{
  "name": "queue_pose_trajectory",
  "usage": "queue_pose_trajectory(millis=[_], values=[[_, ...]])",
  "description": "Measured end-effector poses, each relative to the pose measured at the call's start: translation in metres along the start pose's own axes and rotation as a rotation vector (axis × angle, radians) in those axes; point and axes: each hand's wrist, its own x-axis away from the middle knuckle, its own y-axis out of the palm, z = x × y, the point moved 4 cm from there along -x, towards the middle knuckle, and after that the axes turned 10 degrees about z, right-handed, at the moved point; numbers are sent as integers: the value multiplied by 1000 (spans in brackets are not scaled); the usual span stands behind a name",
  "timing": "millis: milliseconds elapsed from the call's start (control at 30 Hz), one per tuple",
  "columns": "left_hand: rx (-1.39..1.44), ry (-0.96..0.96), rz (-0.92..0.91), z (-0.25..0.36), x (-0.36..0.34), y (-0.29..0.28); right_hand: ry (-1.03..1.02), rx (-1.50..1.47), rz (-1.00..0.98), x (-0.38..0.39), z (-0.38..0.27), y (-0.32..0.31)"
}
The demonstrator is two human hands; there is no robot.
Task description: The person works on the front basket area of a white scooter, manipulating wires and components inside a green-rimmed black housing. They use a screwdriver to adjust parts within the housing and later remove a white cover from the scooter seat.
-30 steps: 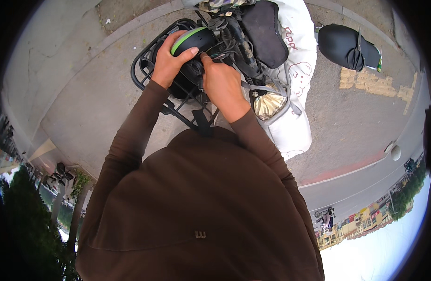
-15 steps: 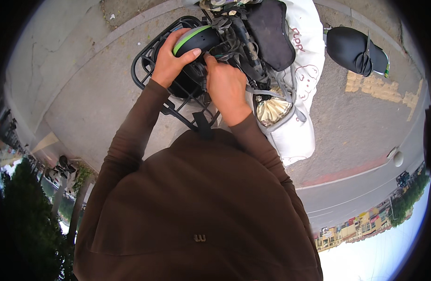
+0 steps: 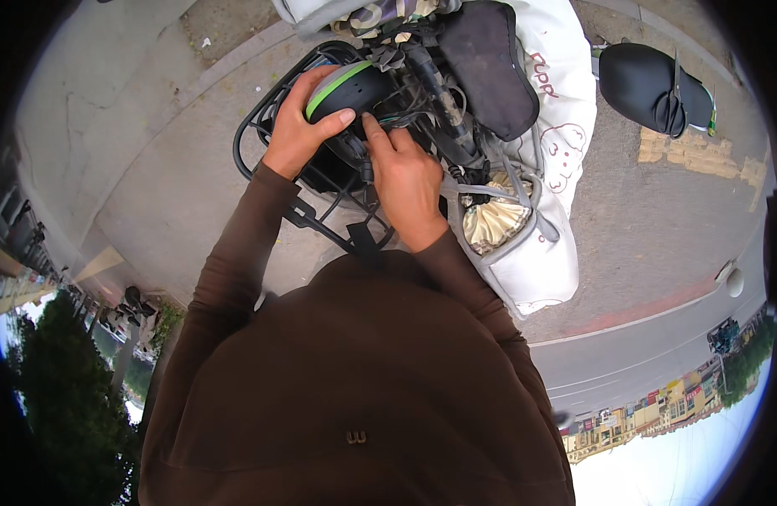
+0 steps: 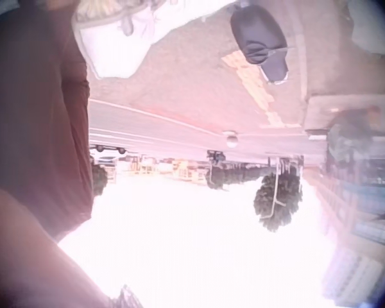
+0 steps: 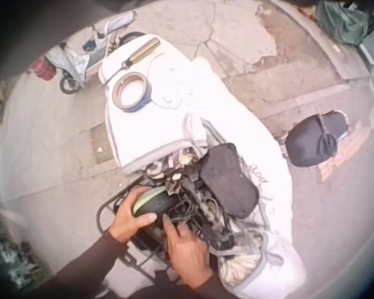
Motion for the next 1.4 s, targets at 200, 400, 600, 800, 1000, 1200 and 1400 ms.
queue_pose_trajectory(millis=[200,400,600,800,1000,1200,1400], values=[[-18,-44,-4,1,-1,1,-52,31,92,6,-2,2],[-10,-38,-1,3,-2,2,-79,12,120,9,2,-1],[-26,-34,-8,6,-3,3,-47,-53,79,6,6,1],[-62,-34,64,8,3,7,-3,-75,37,4,6,3],[-109,-43,89,8,3,8,42,-95,2,2,5,3],[-89,-46,91,1,2,8,76,-95,47,1,3,7],[-112,-40,112,5,3,8,97,-111,71,1,3,6]])
